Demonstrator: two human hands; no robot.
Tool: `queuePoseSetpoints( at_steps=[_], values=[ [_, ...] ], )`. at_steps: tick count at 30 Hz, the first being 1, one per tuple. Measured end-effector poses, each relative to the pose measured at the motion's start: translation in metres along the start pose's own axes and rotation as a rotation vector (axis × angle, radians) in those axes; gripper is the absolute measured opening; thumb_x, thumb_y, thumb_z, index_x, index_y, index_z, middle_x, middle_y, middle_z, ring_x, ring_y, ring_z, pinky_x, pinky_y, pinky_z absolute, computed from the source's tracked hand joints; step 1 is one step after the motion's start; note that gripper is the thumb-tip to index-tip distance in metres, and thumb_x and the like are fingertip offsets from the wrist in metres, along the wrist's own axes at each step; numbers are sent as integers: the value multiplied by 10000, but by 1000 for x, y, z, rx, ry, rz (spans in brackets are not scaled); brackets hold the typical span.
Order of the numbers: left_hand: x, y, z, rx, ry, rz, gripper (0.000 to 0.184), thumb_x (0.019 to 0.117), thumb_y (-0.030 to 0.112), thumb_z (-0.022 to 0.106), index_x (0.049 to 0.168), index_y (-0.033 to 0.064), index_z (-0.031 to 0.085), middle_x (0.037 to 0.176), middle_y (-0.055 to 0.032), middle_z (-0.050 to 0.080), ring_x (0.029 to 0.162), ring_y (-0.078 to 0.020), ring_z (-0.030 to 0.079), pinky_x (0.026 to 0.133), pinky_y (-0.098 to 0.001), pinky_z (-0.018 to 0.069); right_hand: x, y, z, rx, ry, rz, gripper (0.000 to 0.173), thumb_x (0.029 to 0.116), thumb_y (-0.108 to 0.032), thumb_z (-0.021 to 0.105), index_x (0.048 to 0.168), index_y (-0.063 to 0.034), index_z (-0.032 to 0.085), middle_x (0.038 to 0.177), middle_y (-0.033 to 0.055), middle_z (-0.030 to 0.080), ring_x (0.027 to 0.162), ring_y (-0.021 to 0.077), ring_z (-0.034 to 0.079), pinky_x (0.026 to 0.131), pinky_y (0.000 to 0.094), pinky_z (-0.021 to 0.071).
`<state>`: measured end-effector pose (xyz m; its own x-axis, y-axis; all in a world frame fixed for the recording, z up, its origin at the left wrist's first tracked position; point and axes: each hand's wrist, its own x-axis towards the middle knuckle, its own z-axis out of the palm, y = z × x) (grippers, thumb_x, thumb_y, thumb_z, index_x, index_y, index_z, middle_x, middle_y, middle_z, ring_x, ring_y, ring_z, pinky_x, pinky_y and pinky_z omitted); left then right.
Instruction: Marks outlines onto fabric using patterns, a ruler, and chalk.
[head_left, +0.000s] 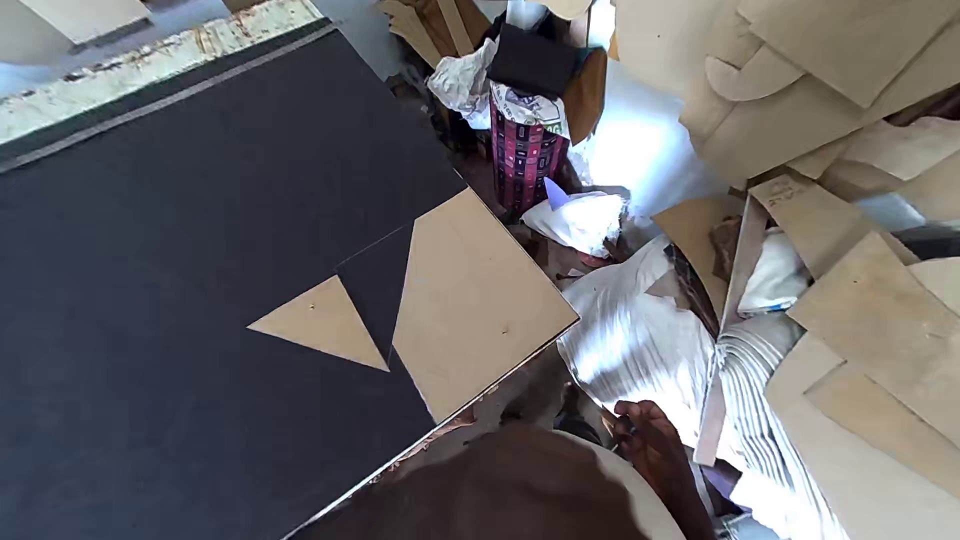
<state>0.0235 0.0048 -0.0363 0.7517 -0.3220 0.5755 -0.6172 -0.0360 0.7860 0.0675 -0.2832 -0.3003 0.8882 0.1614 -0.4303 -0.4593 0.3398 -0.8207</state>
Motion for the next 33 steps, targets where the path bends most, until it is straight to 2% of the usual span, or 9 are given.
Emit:
queuePoseSetpoints(
  at_steps=[2, 3, 5, 9, 14, 20, 28, 31, 33],
  values=[
    [2, -59, -5, 161, 74, -71, 258, 1061, 293, 556, 1217, 123, 673, 923, -28, 727, 843, -106, 694, 790, -295, 600, 40, -8, -11, -38, -105, 31, 96, 1009, -172, 574, 972, -84, 585, 969, 93, 704, 690, 132, 651, 515, 251, 519],
    [5, -92, -11, 269, 111, -135, 330, 1063, 279, 554, 1358, 142, 611, 955, -13, 725, 853, -93, 689, 796, -300, 607, 64, -14, -14, -37, -179, 36, 104, 1014, -193, 572, 975, -98, 589, 963, 84, 706, 668, 119, 641, 508, 242, 512],
    [3, -155, -22, 460, 200, -351, 458, 1049, 239, 556, 1492, 126, 528, 1050, -37, 716, 924, -132, 691, 844, -363, 613, 109, -34, -16, -33, -310, 67, 130, 1006, -229, 623, 986, -100, 614, 925, 81, 706, 618, 99, 624, 483, 229, 507],
    [-29, -257, -40, 683, 473, -767, 423, 1041, 266, 582, 1425, 91, 593, 1354, -101, 638, 1236, -259, 605, 1054, -493, 505, 191, -83, 11, -203, -446, 123, 122, 960, -201, 661, 951, -95, 601, 756, 31, 615, 507, 60, 502, 420, 201, 412],
    [-53, -299, -22, 905, 564, -1110, 396, 1031, 359, 594, 1346, 128, 662, 1387, -95, 615, 1296, -333, 553, 1020, -601, 484, 270, -120, 69, -454, -651, 211, 117, 1008, -174, 587, 966, -70, 619, 772, 55, 637, 500, 54, 496, 408, 182, 378],
    [-82, -332, -8, 1025, 702, -1002, 351, 1032, 428, 547, 1278, 232, 702, 1409, 29, 576, 1319, -220, 504, 1026, -510, 470, 309, -117, 166, -638, -822, 248, 117, 998, -179, 620, 980, -69, 584, 732, 54, 600, 484, 65, 485, 393, 188, 367],
    [-87, -337, -13, 954, 801, -913, 356, 1034, 417, 555, 1284, 210, 699, 1399, 39, 604, 1341, -172, 505, 1109, -445, 437, 332, -96, 318, -755, -1072, 209, 79, 984, -170, 662, 1054, -134, 663, 893, 31, 678, 634, 76, 582, 482, 196, 438],
    [-73, -335, -14, 966, 782, -977, 347, 1017, 393, 596, 1270, 186, 714, 1403, 20, 615, 1353, -195, 512, 1129, -458, 432, 346, -91, 363, -854, -1241, 230, 148, 1060, -248, 541, 1146, -166, 629, 1094, 13, 717, 822, 103, 686, 610, 233, 554],
    [-68, -333, -14, 1028, 773, -1008, 357, 994, 414, 624, 1257, 193, 723, 1394, 29, 623, 1344, -183, 518, 1111, -440, 444, 361, -69, 383, -876, -1346, 195, 188, 1063, -294, 531, 1166, -170, 626, 1108, 8, 715, 849, 124, 699, 623, 262, 574]
  ],
)
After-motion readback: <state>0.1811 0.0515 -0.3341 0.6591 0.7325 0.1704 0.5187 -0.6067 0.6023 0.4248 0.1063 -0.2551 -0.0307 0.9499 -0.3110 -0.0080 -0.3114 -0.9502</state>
